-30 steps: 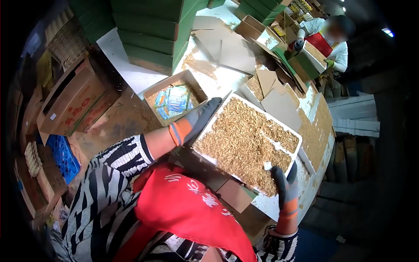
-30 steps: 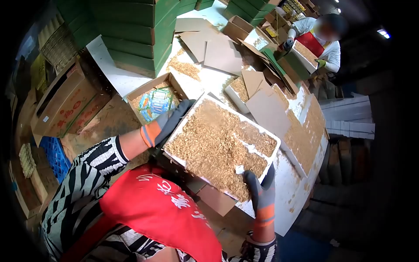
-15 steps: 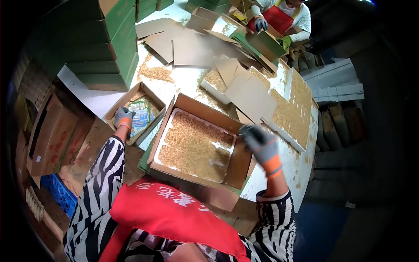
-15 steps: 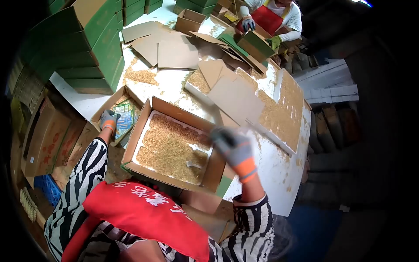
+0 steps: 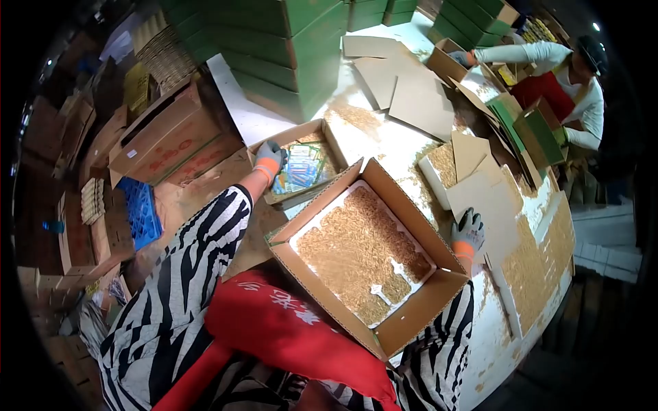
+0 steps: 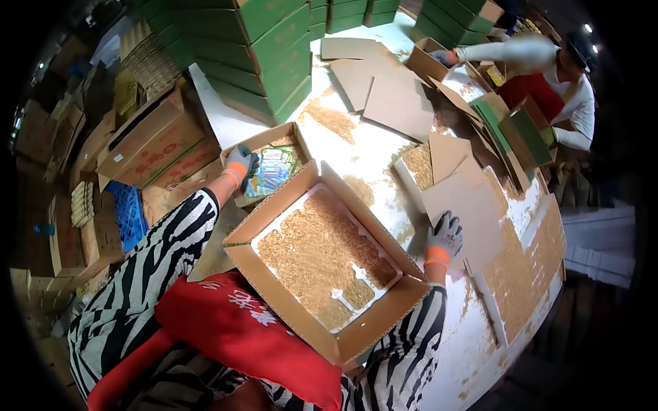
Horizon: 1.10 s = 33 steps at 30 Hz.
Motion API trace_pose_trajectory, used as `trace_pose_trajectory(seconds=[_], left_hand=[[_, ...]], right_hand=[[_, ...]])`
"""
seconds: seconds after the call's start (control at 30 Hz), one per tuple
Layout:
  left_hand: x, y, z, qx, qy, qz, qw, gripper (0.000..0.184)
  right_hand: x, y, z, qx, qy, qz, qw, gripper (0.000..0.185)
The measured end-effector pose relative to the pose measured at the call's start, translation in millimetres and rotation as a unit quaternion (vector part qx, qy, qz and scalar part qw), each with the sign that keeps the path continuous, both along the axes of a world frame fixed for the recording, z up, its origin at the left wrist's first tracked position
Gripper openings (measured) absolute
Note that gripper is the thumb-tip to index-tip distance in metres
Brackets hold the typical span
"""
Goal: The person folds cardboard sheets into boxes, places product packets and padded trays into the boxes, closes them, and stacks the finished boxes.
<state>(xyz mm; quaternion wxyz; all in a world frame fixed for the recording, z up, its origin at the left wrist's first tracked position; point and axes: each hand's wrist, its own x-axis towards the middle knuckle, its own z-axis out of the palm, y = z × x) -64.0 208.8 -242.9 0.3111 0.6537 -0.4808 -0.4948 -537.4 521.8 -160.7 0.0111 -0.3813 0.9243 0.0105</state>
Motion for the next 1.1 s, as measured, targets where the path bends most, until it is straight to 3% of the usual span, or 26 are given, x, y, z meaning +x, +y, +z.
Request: trace_pose_trajectory(seconds=[0.03,0.13,0.2,0.27,0.33,0.43,0.47,0.5,0.57,0.63,0.67,0.77,0.9,0.93,1.03,1.07,1.1], left_hand=[[-4,4,7,0.029,0.032,0.024,0.999,0.023],[0,1,-11,-0.143,-0.188,-0.028,0.971,0.036],[-12,3,-16,-0.115,-0.298,-0.027,0.947,0.042],[-36,21,28,-0.047,-0.392,-0.033,0.918,0.055],[-40,16,27,-0.016,-0.388,-0.066,0.919,0.055],[-31,8,11,-0.018,-0.309,-0.069,0.949,0.048],[-24,5,0,-0.035,-0.265,-0.06,0.962,0.046],[-16,-1,-16,-0.052,-0.221,-0.05,0.973,0.044],[-8,-11,-30,-0.068,-0.176,-0.027,0.982,0.044],[-5,-13,-15,-0.062,-0.178,-0.042,0.981,0.051],[-10,-13,-8,-0.062,-0.3,-0.039,0.951,0.065],[-23,0,20,-0.002,-0.415,-0.086,0.906,0.077],[-25,2,21,0.004,-0.364,-0.136,0.921,0.055],[-22,0,3,-0.038,-0.337,-0.096,0.936,0.042],[-6,-20,-17,-0.002,-0.179,-0.127,0.976,0.04],[-4,-24,-19,-0.005,-0.135,-0.131,0.982,0.051],[-5,-22,-23,-0.028,-0.207,-0.124,0.97,0.055]], right_hand=[[2,1,-4,-0.011,0.015,0.013,1.0,0.072],[6,14,-1,-0.044,0.073,0.054,0.995,0.058],[10,25,25,-0.092,0.095,0.092,0.987,0.051],[13,31,52,-0.151,0.077,0.113,0.979,0.049],[29,40,83,-0.231,0.071,0.136,0.961,0.044],[47,75,99,-0.338,0.006,0.013,0.941,0.04],[56,87,108,-0.377,-0.047,-0.046,0.924,0.036],[53,102,100,-0.478,-0.075,-0.032,0.874,0.035],[60,126,103,-0.552,-0.096,-0.048,0.827,0.035],[73,145,110,-0.564,-0.122,-0.087,0.812,0.036],[80,153,114,-0.57,-0.133,-0.106,0.804,0.037],[108,160,124,-0.581,-0.164,-0.124,0.788,0.039],[152,162,140,-0.566,-0.135,-0.141,0.801,0.041],[157,168,141,-0.556,-0.128,-0.151,0.807,0.042],[170,182,144,-0.543,-0.129,-0.175,0.811,0.044],[174,186,146,-0.55,-0.138,-0.181,0.804,0.045],[177,189,148,-0.555,-0.147,-0.187,0.797,0.045]])
